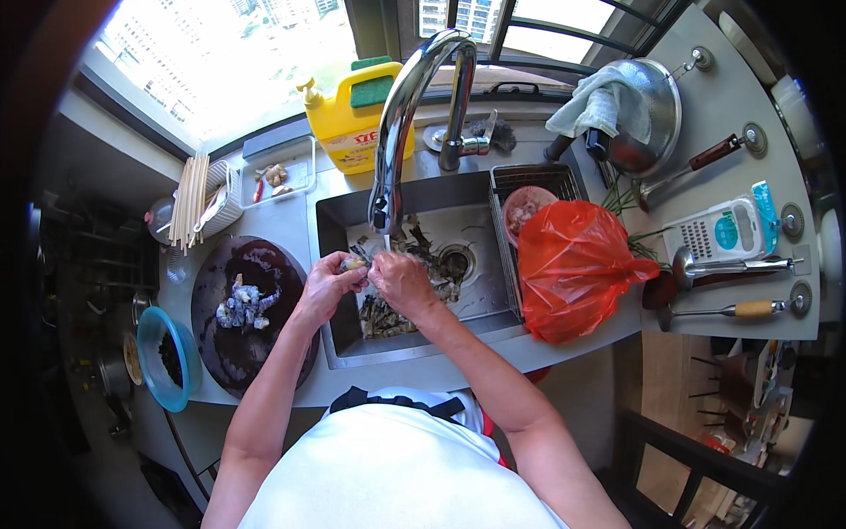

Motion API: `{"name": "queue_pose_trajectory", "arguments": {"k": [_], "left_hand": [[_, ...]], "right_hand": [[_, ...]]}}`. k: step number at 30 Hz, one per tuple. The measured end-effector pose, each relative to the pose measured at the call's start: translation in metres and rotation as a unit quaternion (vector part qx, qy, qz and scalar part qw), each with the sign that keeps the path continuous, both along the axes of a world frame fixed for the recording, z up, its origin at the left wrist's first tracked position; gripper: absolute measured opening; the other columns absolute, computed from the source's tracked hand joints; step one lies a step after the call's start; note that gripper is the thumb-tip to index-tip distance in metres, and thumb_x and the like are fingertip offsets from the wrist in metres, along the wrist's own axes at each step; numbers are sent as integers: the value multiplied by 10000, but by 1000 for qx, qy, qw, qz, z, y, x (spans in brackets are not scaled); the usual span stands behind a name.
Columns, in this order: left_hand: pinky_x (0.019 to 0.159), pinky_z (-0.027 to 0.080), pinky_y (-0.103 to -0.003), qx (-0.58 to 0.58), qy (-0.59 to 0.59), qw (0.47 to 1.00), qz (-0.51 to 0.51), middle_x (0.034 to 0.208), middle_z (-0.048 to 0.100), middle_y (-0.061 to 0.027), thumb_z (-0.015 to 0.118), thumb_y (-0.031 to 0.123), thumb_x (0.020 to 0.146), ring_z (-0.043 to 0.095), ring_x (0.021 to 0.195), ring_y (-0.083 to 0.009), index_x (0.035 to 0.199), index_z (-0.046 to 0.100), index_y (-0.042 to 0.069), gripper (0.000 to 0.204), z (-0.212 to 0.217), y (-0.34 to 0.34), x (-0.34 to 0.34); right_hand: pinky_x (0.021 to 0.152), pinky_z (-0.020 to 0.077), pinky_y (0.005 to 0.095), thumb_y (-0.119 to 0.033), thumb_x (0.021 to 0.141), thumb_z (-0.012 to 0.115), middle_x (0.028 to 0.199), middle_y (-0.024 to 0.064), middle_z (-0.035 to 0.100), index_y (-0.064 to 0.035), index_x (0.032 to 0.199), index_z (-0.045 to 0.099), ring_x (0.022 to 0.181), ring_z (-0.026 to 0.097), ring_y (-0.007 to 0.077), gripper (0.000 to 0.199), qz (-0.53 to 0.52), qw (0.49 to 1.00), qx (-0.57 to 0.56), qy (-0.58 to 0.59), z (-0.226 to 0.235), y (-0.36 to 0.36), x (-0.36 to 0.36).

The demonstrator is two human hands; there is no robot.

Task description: The person cleans and rinses small seafood items in a sink, discards shells into a red bowl, then uses a knife to cut the cleaned pieces on a wooden cutting board.

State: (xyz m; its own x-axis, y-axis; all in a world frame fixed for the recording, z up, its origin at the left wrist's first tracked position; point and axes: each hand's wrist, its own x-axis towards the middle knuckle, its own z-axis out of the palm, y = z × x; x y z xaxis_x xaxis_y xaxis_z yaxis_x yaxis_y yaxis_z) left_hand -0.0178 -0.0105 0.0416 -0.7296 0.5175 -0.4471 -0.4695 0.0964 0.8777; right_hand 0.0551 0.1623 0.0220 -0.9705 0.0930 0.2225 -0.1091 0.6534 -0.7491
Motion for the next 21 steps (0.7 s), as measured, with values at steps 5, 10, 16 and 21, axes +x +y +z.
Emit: {"name": "queue_pose_trajectory", "arguments": {"k": [5, 10, 16, 21], "left_hand": [[659, 531, -257, -29, -16, 999, -1, 875, 693, -66, 734, 37, 885, 681, 754, -148, 1013, 622, 10, 171, 1, 2, 2], [643, 527, -256, -8, -40, 999, -8, 858, 691, -67, 737, 33, 879, 673, 728, -146, 997, 621, 11, 167, -1, 1, 5], [647, 528, -259, -22, -43, 998, -29, 836, 690, -66, 748, 48, 876, 669, 721, -142, 965, 637, 12, 147, 8, 3, 0], [649, 518, -250, -48, -39, 997, -41, 836, 688, -58, 757, 58, 868, 656, 715, -131, 965, 653, 13, 149, 14, -1, 0]], "right_hand": [[711, 538, 451, -94, 865, 669, 835, 172, 664, 9, 944, 626, 771, 669, 369, 137, -26, 998, -54, 37, -1, -4, 4], [695, 542, 450, -72, 857, 661, 841, 168, 659, 11, 951, 610, 766, 669, 366, 135, -11, 998, -28, 50, -6, -2, 8], [675, 535, 458, -75, 860, 660, 781, 172, 647, 2, 920, 613, 746, 668, 375, 108, -29, 997, -58, 40, -4, -2, 3], [643, 523, 465, -101, 855, 667, 726, 167, 645, -24, 864, 596, 720, 667, 390, 105, -66, 996, -58, 23, -5, 12, -1]]}}
